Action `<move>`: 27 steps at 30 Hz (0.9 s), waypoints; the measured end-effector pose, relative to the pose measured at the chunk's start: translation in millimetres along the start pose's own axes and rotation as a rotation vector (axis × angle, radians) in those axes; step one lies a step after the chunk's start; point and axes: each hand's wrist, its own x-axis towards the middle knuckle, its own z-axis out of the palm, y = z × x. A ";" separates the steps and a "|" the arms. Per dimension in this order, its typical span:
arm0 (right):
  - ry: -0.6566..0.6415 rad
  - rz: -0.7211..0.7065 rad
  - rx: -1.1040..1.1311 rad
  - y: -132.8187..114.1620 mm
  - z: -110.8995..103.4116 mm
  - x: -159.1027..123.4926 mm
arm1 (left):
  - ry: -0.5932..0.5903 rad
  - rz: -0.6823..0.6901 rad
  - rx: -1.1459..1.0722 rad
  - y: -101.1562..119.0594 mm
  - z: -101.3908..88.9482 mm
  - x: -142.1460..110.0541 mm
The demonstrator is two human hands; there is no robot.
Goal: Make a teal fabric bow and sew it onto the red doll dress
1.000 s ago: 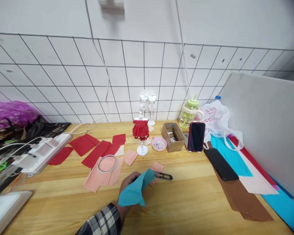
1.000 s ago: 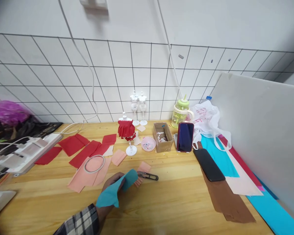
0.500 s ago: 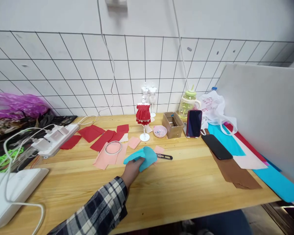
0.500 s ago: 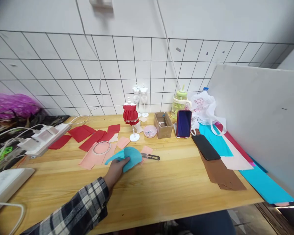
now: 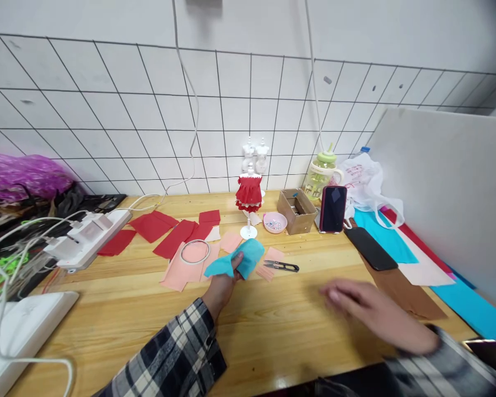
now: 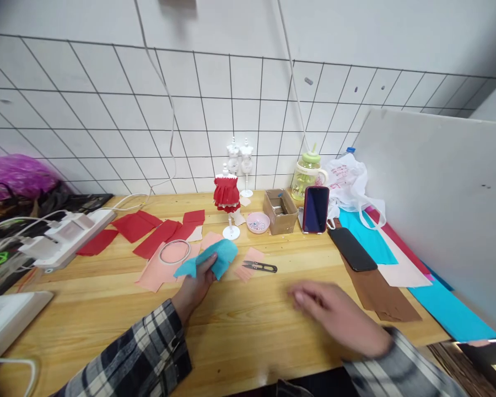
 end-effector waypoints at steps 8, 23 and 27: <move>-0.119 0.127 -0.526 -21.5 28.8 135.9 | 0.158 0.044 -0.105 4.4 -11.0 -9.4; 0.441 -0.114 0.311 -3.0 69.3 140.0 | 0.117 0.211 -0.080 8.6 -8.1 15.9; 0.292 -0.189 0.387 -28.7 105.3 126.8 | 0.137 0.210 -0.083 12.3 -12.4 11.3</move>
